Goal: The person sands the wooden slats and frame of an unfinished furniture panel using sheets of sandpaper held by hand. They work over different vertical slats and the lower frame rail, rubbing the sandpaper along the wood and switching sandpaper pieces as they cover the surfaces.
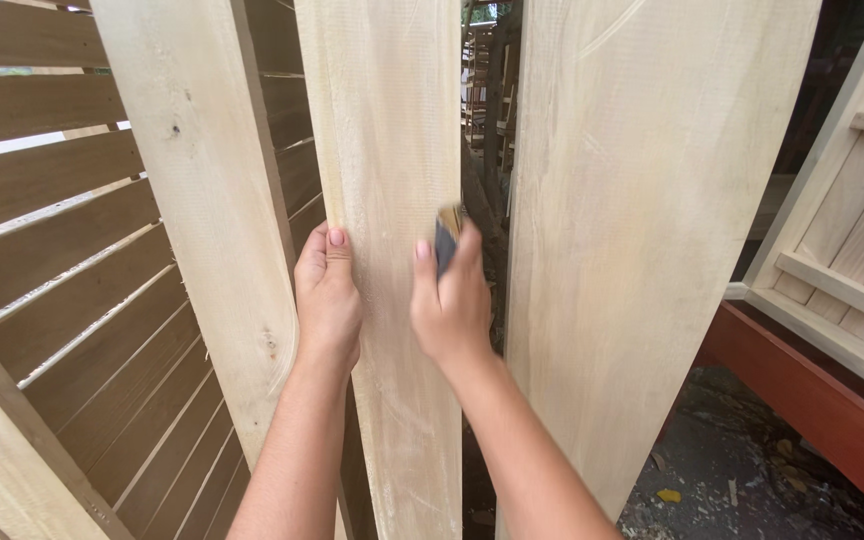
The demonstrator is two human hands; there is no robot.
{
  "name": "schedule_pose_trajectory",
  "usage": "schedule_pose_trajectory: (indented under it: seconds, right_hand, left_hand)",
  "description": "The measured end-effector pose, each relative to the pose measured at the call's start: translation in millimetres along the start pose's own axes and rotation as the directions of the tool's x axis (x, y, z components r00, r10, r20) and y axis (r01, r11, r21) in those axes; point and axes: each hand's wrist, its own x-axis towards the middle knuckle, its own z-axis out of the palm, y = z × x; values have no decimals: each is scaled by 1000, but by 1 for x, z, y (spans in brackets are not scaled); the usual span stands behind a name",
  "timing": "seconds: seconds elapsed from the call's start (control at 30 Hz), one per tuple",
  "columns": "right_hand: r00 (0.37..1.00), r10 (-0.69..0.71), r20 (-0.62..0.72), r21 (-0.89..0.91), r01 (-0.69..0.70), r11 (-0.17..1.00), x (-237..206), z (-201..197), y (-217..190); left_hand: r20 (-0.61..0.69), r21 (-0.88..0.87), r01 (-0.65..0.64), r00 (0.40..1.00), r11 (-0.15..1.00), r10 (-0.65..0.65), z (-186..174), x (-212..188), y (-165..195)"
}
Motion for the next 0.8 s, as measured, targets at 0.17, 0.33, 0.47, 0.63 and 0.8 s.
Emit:
schedule_pose_trajectory:
  seconds: [0.17,0.33,0.47,0.63,0.8]
  right_hand:
    - [977,-151,-150,28,157,987,32,1,-18]
    - [986,162,-32,113,-157,981,-108,6,24]
    - [958,259,126,54,-267,962,-180,-6,41]
    - [893,364,265,10,-380,925,-187,-16,43]
    - [974,141,176,143,-168,975,-159,-27,42]
  left_hand:
    - [104,-115,-92,989,989,104,0,0,1]
    - [93,-61,-208,973,976,214,-1,-3,-9]
    - [71,18,-164,984,986,163,0,-5,-1]
    - [-32,180,-58,997,982,65,2,-16,15]
    - [73,435,-191,982,880,176,-18,-74,2]
